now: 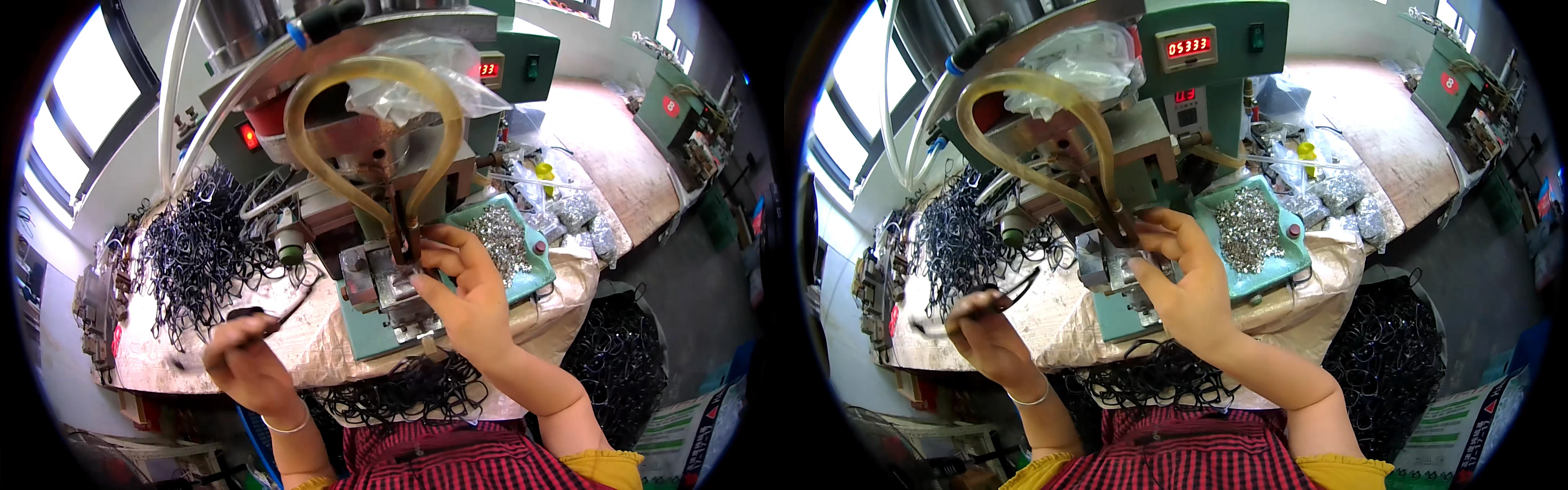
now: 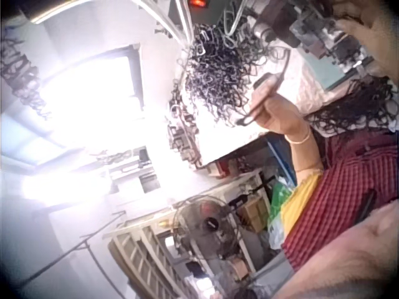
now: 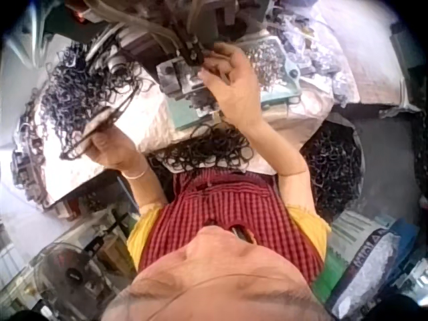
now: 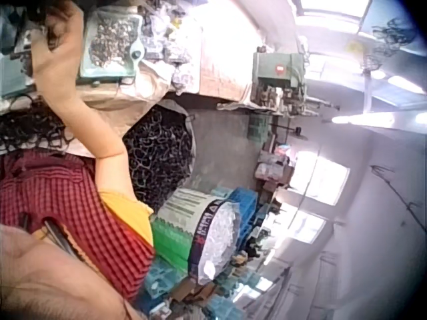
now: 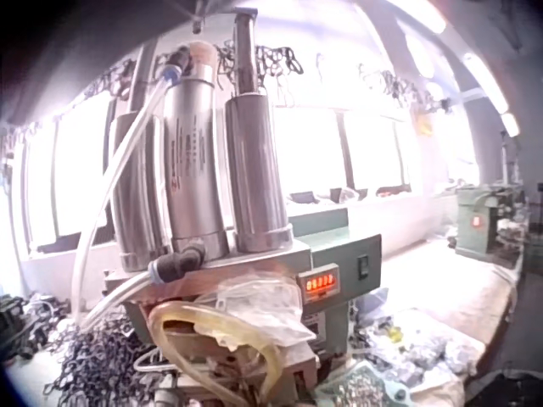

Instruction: The person repeatedly picks up black eyeglass frames and small metal screws, places them into a green manual press machine, and operates the lever to attach the screws. Finished frames are placed on the table to the left.

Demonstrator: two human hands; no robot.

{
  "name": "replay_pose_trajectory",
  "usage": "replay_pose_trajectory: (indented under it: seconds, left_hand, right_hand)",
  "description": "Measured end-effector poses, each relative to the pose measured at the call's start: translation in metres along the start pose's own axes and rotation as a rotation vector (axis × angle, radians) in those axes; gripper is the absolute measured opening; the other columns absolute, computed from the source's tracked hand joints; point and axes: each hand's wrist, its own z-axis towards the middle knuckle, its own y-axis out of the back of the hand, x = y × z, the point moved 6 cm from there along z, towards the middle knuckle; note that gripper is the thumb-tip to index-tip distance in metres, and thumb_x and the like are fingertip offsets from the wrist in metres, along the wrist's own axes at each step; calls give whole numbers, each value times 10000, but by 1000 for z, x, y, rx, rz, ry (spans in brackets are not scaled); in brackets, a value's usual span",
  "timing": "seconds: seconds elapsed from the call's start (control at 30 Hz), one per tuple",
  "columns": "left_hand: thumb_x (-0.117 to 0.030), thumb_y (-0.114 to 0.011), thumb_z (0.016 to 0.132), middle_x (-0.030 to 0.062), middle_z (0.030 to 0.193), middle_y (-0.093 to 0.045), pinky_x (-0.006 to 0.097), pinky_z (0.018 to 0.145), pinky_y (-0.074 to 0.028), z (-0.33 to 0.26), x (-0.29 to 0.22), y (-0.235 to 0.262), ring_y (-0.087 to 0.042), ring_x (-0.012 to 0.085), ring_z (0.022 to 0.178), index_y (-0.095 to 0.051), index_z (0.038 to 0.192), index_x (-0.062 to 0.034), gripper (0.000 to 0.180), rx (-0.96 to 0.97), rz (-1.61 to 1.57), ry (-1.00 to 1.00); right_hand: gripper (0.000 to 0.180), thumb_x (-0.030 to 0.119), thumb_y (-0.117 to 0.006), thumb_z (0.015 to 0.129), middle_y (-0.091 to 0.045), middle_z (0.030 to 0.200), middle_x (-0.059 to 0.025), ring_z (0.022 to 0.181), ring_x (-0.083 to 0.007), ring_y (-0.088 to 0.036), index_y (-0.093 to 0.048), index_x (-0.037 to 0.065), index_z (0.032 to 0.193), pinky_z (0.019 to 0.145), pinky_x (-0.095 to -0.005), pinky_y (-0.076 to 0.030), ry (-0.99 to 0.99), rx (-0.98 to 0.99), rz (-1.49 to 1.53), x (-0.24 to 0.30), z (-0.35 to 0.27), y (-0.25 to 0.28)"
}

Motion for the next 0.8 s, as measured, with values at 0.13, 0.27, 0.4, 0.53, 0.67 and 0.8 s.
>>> replay_pose_trajectory:
  seconds: [0.13,0.27,0.4,0.53,0.67,0.8]
  left_hand:
    - [-96,-722,806,105,981,-731,429,852,-550,-14,-5,-86,-689,252,886,-723,917,-74,113,629,307,-126]
    - [-142,-760,739,58,1017,-737,434,837,-543,-27,8,-116,-674,244,819,-755,961,-115,223,855,419,-290]
    - [-147,-771,726,50,1011,-738,433,834,-541,-30,13,-115,-666,245,829,-763,936,-122,211,874,443,-262]
    - [-140,-738,719,21,1087,-718,436,888,-528,-32,15,-110,-576,191,746,-744,1032,-124,313,893,437,-271]
    - [-78,-752,769,98,1201,-688,477,1014,-489,-57,0,-98,-654,291,1091,-702,1115,-87,350,795,536,-187]
    - [-21,-659,816,125,1022,-717,430,965,-507,-83,-37,-26,-693,290,941,-689,1011,-21,197,387,1087,-196]
  right_hand:
    - [252,74,-678,818,-687,1132,-159,1164,-304,-615,-698,45,1067,1018,-411,-456,301,70,-630,13,11,36]
    - [236,106,-758,737,-621,1241,-205,1268,-392,-515,-746,100,972,1065,-453,-406,219,-205,-1336,-50,14,135]
    - [176,156,-746,768,-609,1263,-193,1303,-379,-487,-716,93,930,1008,-470,-445,324,-101,-1233,-55,12,129]
    - [218,165,-725,790,-583,1283,-184,1284,-378,-502,-660,61,970,978,-463,-461,445,96,-1351,-63,25,91]
    - [144,109,-704,796,-646,1189,-164,1177,-375,-579,-642,22,894,944,-456,-488,521,-27,-1392,-60,46,108]
    - [127,81,-685,883,-717,1008,-83,984,-234,-666,-722,18,987,857,-335,-510,296,-320,-936,-62,15,143]
